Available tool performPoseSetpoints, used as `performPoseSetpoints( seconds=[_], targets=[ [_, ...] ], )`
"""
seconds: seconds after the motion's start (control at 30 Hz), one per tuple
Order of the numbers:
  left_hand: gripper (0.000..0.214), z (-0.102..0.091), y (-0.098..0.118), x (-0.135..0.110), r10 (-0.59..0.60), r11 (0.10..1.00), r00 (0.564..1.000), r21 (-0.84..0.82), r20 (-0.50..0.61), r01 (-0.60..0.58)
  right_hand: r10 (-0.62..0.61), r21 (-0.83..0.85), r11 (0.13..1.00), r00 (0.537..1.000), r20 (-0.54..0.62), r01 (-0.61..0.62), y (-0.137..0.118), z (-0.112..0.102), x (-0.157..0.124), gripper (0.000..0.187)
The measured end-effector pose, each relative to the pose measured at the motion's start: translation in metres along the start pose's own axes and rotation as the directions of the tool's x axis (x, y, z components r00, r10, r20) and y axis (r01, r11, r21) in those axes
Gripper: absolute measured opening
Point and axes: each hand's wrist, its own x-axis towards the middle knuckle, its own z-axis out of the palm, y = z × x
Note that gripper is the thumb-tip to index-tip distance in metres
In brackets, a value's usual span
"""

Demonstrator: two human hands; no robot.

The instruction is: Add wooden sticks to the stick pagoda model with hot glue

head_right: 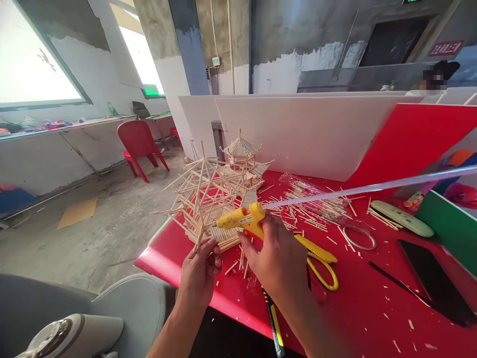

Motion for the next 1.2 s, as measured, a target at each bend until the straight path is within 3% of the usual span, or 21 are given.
performPoseSetpoints(
  seconds=[0.33,0.53,0.73,0.97,1.2],
  targets=[
    [0.037,-0.005,-0.002,0.0,0.039,0.998,0.999,0.057,0.016,-0.04,-0.096,-0.11,0.989,0.995,0.024,0.098,-0.01,0.01,0.004,0.037],
    [0.035,-0.011,-0.002,-0.004,0.041,0.997,0.999,0.066,0.022,-0.042,-0.139,-0.127,0.982,0.99,0.025,0.141,-0.016,0.012,0.007,0.036],
    [0.034,-0.013,-0.002,-0.004,0.037,0.997,0.999,0.067,0.031,-0.039,-0.152,-0.153,0.975,0.987,0.057,0.159,-0.022,0.006,0.009,0.019],
    [0.035,-0.015,-0.002,-0.002,0.042,0.997,0.998,0.068,0.041,-0.045,-0.179,-0.171,0.966,0.978,0.107,0.195,-0.028,0.001,0.013,0.022],
    [0.035,-0.018,-0.005,0.001,0.052,0.997,0.997,0.058,0.057,-0.055,-0.214,-0.216,0.95,0.973,0.086,0.228,-0.032,-0.003,0.013,0.02]
  ],
)
